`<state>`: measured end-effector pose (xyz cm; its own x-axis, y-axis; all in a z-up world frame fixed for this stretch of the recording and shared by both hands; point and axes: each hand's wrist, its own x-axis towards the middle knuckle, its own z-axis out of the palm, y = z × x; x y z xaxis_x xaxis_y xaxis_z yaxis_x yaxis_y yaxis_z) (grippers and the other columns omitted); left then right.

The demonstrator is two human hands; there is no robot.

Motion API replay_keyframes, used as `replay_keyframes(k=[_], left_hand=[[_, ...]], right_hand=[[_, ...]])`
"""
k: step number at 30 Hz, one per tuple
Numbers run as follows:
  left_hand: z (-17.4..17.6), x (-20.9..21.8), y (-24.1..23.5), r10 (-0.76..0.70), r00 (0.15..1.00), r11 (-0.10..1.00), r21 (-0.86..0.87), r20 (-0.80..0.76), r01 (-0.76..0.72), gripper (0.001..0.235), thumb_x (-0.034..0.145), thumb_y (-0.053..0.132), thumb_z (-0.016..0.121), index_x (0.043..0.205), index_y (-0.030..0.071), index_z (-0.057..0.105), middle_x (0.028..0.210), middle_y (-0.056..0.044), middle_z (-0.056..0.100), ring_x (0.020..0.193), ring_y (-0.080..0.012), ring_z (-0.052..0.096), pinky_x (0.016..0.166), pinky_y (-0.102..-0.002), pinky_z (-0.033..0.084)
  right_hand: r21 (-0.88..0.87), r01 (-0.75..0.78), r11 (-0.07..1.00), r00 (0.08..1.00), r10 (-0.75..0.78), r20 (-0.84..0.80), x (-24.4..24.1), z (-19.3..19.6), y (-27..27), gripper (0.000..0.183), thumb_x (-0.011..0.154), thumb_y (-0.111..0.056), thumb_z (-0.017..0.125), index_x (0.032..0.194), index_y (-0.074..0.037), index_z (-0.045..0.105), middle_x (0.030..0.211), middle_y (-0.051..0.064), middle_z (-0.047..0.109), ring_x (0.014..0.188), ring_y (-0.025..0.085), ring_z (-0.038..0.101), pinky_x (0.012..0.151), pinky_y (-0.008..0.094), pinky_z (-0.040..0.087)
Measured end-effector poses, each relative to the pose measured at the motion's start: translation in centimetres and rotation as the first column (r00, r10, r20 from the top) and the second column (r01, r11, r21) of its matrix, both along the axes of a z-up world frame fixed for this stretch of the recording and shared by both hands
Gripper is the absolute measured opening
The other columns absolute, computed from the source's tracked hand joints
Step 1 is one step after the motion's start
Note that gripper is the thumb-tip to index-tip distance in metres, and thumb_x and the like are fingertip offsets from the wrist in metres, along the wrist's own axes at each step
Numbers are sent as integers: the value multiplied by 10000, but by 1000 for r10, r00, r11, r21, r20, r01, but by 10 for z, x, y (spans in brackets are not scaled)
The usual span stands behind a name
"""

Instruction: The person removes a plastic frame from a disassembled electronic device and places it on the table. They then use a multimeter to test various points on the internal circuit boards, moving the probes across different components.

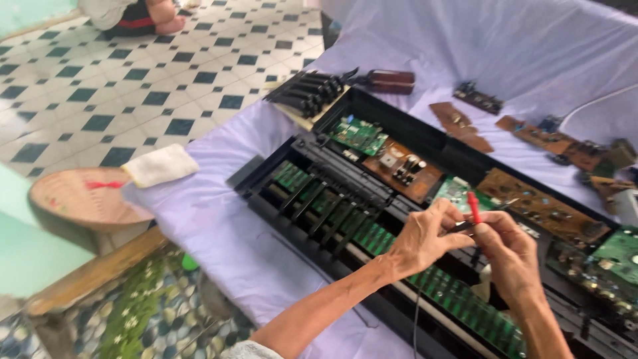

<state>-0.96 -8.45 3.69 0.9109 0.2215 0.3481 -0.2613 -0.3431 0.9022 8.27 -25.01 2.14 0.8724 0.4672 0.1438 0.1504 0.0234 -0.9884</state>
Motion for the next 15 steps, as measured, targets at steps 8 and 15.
replay_keyframes(k=[8,15], left_hand=[[-46,55,22,123,992,992,-17,-14,-123,284,832,154,779,1111,187,740,662,-73,720,505,-198,694,406,-283,559],[-24,49,93,370,927,836,459,-64,-302,160,938,101,693,1088,104,747,943,-125,765,856,-283,763,793,-412,615]], right_hand=[[94,3,996,995,-13,104,-17,40,12,178,927,-35,701,1082,50,675,860,210,720,583,223,682,574,308,566],[-480,255,840,902,-27,432,53,27,-7,220,939,-210,777,1103,-64,779,807,153,744,588,241,663,609,367,529]])
